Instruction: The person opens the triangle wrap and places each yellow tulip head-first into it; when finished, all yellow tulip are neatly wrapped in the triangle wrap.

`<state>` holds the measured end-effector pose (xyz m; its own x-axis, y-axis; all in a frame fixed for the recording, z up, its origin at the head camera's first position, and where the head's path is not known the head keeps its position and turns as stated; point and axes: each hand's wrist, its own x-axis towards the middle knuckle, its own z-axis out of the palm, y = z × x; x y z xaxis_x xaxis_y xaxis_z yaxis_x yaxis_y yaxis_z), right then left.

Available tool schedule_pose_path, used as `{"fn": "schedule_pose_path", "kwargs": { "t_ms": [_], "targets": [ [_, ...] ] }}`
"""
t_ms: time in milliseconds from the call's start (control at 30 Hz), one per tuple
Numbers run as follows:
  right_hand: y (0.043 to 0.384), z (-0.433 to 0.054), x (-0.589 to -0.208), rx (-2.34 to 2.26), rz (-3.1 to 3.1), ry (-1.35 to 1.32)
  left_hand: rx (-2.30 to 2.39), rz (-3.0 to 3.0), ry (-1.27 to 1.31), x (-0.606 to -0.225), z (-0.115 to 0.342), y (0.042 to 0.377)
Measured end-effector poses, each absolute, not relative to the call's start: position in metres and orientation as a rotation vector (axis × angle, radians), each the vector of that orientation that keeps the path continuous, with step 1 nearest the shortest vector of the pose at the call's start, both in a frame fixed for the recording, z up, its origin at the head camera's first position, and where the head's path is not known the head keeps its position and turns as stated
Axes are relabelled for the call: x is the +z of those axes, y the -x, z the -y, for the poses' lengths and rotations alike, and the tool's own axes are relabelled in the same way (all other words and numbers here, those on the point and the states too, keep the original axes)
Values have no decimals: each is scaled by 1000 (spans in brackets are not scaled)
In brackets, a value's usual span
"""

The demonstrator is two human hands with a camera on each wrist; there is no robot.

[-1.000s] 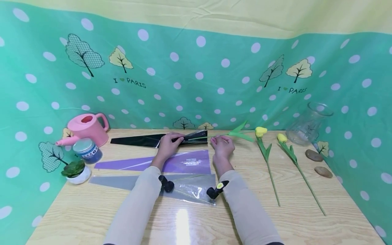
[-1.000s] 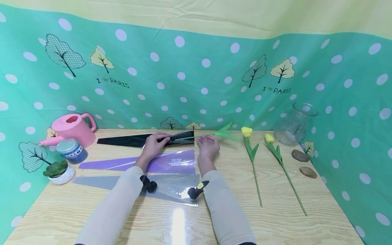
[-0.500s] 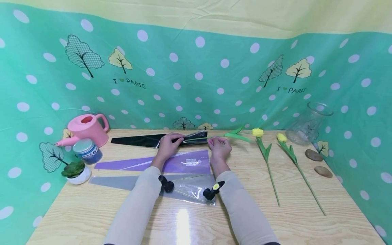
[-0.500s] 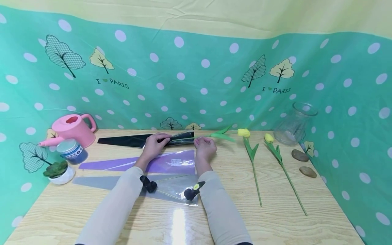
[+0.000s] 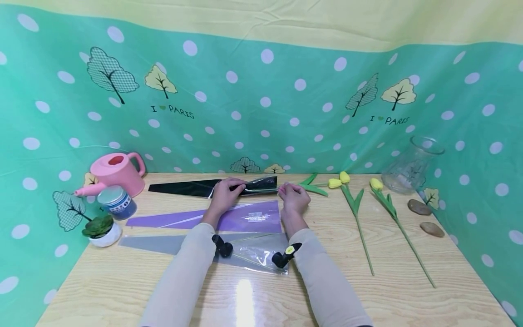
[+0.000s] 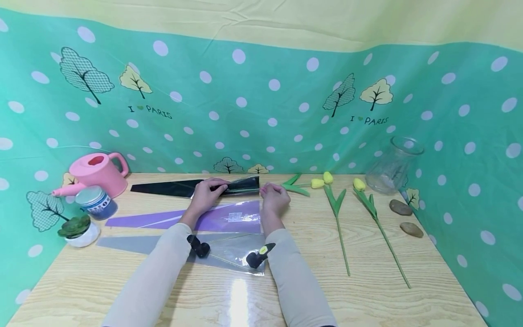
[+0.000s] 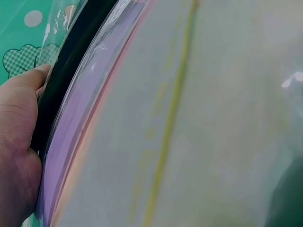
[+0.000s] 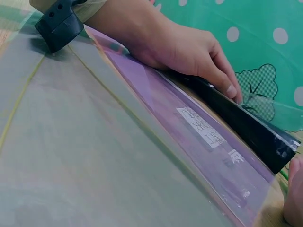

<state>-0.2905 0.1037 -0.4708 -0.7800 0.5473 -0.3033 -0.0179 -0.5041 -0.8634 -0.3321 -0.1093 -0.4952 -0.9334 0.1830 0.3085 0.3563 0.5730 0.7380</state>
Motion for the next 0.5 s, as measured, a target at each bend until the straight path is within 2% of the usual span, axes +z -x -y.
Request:
{"fn": "schedule_pose_path", "kwargs": {
  "t_ms": [500],
  "targets": [
    [295, -166, -466, 2321, 1108, 871, -1293, 2607, 462, -496, 109, 333]
  ]
}}
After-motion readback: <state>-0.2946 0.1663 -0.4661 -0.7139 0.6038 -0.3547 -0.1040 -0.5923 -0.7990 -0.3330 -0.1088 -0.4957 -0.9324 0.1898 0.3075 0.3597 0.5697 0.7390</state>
